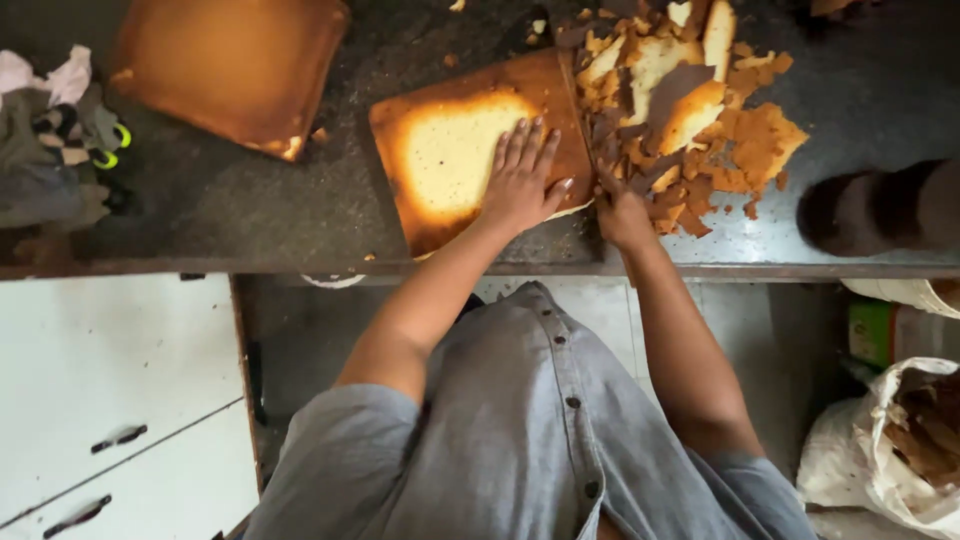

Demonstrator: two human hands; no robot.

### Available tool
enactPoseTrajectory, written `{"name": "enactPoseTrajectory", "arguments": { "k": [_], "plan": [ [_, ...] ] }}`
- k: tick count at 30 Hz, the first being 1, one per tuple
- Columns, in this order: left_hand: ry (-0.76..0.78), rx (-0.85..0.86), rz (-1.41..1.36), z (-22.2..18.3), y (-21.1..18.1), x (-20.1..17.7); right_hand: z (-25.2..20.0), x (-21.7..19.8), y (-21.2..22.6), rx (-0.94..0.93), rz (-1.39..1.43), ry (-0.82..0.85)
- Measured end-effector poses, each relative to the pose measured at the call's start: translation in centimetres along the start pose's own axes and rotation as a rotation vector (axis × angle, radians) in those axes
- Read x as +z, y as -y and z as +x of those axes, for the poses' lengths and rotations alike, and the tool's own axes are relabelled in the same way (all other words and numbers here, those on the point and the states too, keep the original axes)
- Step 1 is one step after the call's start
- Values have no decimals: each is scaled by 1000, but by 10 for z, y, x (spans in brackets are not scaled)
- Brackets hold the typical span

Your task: The person trims the edges and top crust from a cake using a long knife, turning the cake by hand.

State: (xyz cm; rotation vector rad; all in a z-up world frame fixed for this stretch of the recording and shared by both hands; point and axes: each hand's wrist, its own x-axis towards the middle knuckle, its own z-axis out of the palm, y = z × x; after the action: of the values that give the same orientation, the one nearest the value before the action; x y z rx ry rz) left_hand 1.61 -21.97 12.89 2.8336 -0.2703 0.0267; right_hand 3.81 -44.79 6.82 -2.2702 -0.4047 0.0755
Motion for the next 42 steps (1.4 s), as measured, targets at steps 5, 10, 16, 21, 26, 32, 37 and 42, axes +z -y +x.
{"name": "enactPoseTrajectory", "arguments": {
  "k": [5,10,16,21,26,32,37,42],
  "plan": [
    [5,158,37,11,-1,7,-42,-18,11,314,99,16],
    [69,420,111,54,-26,31,-64,-20,-11,-88,67,-194],
    [245,486,122,59,-29,20,-85,-38,34,483,218,-100],
    [448,539,161,2,-14,0,-97,-30,34,441,210,-101],
    [131,658,35,-41,15,-7,-113,-9,35,536,212,25],
    [110,349,19,-91,31,-8,-128,19,44,471,290,14],
    [-31,301,6,-95,33,8,-126,40,68,561,365,19],
    [-41,305,47,-93,37,13,-119,55,93,581,346,32]
  ]
}}
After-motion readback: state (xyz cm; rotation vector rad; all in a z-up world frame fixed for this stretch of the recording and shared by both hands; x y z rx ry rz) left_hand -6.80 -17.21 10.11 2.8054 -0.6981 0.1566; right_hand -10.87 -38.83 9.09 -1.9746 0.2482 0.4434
